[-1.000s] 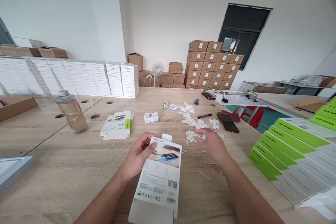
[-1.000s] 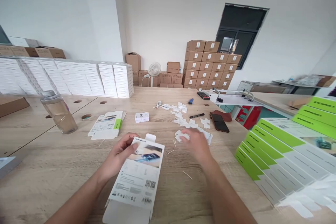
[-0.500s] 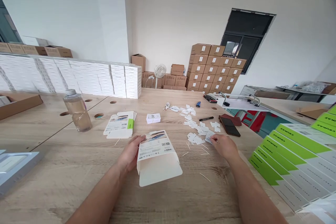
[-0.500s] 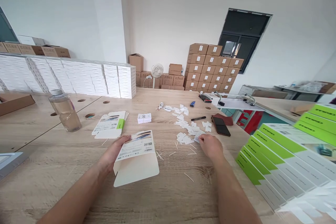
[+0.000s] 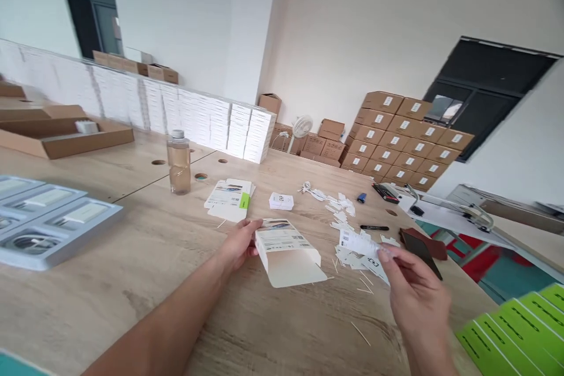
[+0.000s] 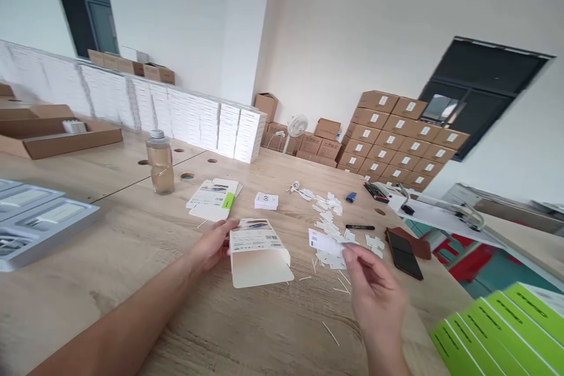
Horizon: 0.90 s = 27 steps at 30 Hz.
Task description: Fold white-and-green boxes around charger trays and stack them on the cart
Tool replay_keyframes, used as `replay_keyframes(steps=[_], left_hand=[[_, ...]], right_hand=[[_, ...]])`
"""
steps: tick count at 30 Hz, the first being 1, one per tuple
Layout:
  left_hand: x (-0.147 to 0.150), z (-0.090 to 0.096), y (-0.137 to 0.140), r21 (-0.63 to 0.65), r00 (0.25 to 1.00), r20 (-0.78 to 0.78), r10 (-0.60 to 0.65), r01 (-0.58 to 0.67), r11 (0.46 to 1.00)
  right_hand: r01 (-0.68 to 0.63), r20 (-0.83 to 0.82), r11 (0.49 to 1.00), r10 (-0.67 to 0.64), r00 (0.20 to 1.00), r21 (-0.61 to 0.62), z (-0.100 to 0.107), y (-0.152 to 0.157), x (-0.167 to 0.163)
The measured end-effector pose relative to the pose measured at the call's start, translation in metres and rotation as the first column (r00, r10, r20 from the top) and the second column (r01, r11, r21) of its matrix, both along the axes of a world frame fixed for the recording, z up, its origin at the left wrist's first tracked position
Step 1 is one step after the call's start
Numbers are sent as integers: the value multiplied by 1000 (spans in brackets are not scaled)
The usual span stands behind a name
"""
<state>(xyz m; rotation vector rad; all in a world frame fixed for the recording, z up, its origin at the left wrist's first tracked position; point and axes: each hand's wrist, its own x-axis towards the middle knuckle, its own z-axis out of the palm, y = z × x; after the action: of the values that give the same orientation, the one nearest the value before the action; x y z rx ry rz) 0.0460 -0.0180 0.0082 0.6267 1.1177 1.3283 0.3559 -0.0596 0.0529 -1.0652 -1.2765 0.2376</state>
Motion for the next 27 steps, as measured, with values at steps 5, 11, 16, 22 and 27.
replay_keyframes(steps=[5, 11, 16, 22, 27], left_hand=[[-1, -1, 0, -25, 1000, -25, -1, 0, 1000], [8, -7, 0, -46, 999, -34, -27, 26, 999], [12, -9, -4, -48, 996, -19, -84, 83, 995], [10, -10, -8, -4, 967, 27, -253, 254, 967], [18, -9, -18, 38, 933, 82, -350, 348, 937]], right_hand=[[-434, 416, 900, 377, 828, 49, 2, -23, -32], [-395, 701, 915, 333, 631, -80, -11, -25, -51], [-231, 531, 970, 237, 814, -79, -16, -22, -53], [-193, 521, 980, 184, 833, -38, -1, -16, -71], [-379, 622, 925, 307, 721, -18, 27, -12, -123]])
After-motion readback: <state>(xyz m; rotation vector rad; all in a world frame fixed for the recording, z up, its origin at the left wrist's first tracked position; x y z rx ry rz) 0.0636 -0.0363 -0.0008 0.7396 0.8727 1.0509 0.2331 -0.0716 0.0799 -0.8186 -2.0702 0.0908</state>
